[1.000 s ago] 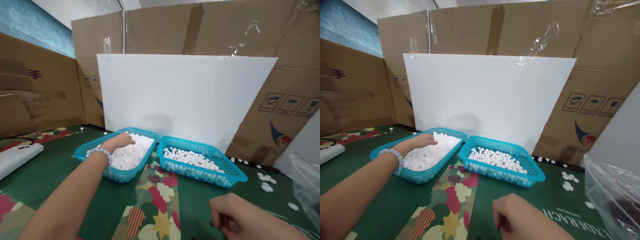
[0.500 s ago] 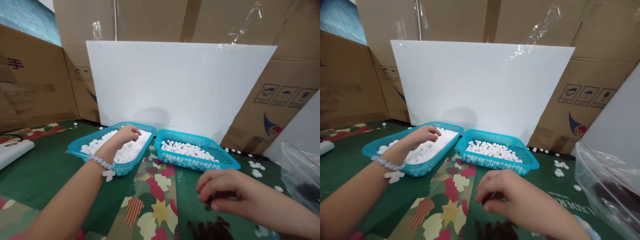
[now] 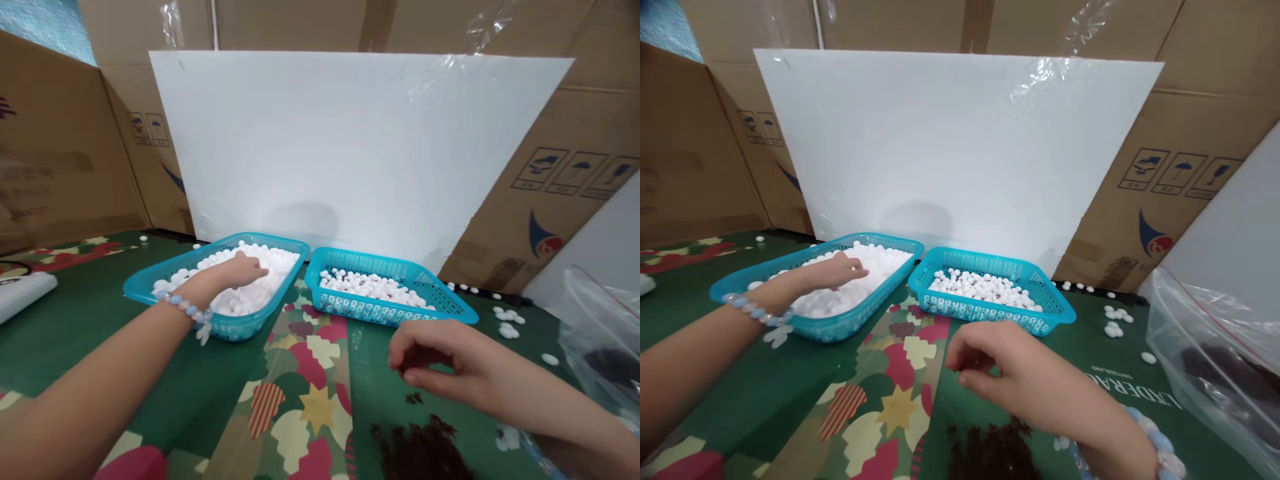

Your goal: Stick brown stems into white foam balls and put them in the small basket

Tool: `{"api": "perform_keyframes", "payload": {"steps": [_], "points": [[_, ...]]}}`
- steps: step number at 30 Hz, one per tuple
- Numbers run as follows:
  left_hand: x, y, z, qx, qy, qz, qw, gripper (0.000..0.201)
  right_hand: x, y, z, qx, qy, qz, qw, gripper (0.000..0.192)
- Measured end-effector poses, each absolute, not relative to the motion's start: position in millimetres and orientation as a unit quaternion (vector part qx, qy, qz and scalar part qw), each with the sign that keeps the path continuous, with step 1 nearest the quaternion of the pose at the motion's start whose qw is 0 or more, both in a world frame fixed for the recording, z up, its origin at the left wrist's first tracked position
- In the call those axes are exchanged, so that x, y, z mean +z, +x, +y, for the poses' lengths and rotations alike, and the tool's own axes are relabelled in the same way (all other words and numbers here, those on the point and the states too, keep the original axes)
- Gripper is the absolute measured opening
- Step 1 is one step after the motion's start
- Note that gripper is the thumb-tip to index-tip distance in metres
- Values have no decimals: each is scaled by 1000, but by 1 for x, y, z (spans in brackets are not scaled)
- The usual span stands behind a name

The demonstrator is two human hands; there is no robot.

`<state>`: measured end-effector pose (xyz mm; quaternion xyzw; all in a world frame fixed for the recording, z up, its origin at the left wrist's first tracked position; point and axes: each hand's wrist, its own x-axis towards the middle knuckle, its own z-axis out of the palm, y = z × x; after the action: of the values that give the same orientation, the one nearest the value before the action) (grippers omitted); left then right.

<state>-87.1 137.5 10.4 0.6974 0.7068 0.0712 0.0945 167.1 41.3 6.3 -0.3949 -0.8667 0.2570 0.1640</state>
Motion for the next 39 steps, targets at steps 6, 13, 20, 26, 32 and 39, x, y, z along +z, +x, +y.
{"api": "perform_keyframes", "payload": {"steps": [6, 13, 20, 26, 32, 39], "points": [[11, -88, 138, -99, 704, 701, 56, 21, 7, 168, 44, 296, -393, -851, 181, 11], [8, -92, 140, -151, 721, 675, 39, 21, 4, 169, 46, 356, -385, -824, 216, 11], [4, -94, 145, -116, 763, 635, 33, 22, 0, 171, 47, 359, -363, -830, 224, 12], [0, -91, 146, -87, 790, 606, 34, 21, -1, 169, 50, 339, -360, -839, 225, 12], [0, -91, 144, -75, 794, 601, 51, 21, -1, 166, 50, 330, -354, -843, 235, 13], [-4, -94, 148, -93, 779, 615, 81, 22, -2, 168, 49, 331, -339, -846, 244, 11]]}}
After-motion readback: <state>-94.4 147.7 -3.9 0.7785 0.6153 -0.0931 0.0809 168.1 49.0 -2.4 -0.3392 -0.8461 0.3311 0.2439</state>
